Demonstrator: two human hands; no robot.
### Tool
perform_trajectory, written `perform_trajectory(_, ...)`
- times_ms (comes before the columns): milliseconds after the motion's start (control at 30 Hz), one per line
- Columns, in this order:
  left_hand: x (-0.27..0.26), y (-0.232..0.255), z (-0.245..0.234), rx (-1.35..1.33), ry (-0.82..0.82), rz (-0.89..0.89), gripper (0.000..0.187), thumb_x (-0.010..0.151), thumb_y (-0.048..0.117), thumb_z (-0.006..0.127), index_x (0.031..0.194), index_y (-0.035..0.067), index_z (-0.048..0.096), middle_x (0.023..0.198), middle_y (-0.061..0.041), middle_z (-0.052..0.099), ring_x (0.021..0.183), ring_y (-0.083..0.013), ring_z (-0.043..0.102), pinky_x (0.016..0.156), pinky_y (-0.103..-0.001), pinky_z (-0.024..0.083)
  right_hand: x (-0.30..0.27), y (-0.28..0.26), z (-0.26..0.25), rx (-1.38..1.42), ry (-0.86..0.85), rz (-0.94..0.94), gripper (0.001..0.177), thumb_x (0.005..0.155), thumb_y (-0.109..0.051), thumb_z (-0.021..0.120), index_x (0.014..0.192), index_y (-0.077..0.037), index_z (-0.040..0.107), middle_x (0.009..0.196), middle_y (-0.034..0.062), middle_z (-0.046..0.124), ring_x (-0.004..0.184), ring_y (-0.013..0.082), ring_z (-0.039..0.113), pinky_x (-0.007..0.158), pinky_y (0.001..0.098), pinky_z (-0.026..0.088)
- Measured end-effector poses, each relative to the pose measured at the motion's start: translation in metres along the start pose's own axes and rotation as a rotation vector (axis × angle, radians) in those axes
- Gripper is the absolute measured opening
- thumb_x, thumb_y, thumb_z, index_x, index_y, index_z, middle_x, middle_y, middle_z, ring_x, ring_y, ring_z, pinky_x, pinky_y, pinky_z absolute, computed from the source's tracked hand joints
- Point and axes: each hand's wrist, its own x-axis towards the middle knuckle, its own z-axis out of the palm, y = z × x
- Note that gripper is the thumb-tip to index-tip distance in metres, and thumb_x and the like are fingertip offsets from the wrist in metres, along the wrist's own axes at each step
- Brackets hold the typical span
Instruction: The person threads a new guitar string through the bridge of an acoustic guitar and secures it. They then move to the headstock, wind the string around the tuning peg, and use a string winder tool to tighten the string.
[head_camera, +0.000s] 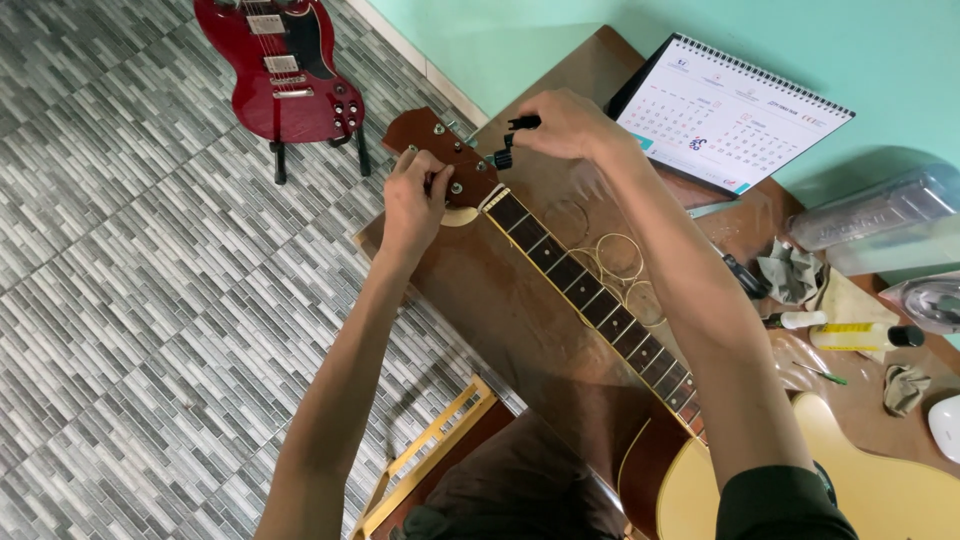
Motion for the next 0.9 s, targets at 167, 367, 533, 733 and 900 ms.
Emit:
perform_trajectory(167,0.000,0.007,-0.003,-0.028,-0.016,-0.006,0.021,0.100,-0.002,0.065,0.085,0.005,0.052,0.079,-0.008,0.055,0.074,-0.0209,0.048,0.069,-0.034,0.046,0.041,0.024,0.021,-0.016,0.116,-0.057,0.040,0.103,-0.044,0.062,0.110,-0.005,0.069,0.093,0.0084,0.071,0.064,0.0159,0.059,0.061,0.0311,0.049)
perform_trajectory(367,0.002,0.007,-0.003,-0.015,-0.018,-0.004,0.019,0.101,-0.001,0.065,0.087,0.005,0.054,0.080,-0.007,0.056,0.075,-0.0220,0.052,0.092,-0.043,0.045,0.067,0.025,0.039,-0.051,0.199,-0.056,0.038,0.111,-0.044,0.055,0.111,-0.007,0.062,0.077,0.0053,0.066,0.061,0.0181,0.059,0.060,0.0337,0.051)
perform_trajectory(533,0.001,0.005,-0.001,0.003,-0.001,0.027,0.021,0.100,-0.003,0.065,0.085,0.006,0.054,0.079,-0.007,0.057,0.075,-0.0203,0.049,0.065,-0.033,0.046,0.085,0.031,0.060,-0.194,0.319,-0.086,0.046,0.115,-0.047,0.037,0.116,-0.006,0.057,0.086,0.0065,0.064,0.074,0.0222,0.062,0.065,0.0380,0.055)
perform_trajectory(733,0.001,0.007,0.000,0.003,-0.006,-0.026,0.021,0.099,-0.001,0.066,0.084,0.007,0.055,0.080,-0.007,0.056,0.073,-0.0195,0.050,0.064,-0.033,0.046,0.100,0.025,0.065,-0.188,0.362,-0.142,0.053,0.114,-0.050,0.027,0.110,-0.004,0.054,0.083,0.0121,0.066,0.066,0.0309,0.065,0.058,0.0453,0.052)
perform_trajectory(900,-0.001,-0.009,0.007,0.040,0.042,-0.020,0.017,0.097,0.009,0.074,0.087,0.008,0.060,0.077,-0.007,0.050,0.067,-0.0319,0.063,0.057,-0.036,0.050,0.086,0.018,0.063,-0.222,0.299,-0.243,0.047,0.112,-0.046,0.032,0.102,-0.005,0.054,0.084,0.0145,0.064,0.080,0.0377,0.068,0.068,0.0467,0.052)
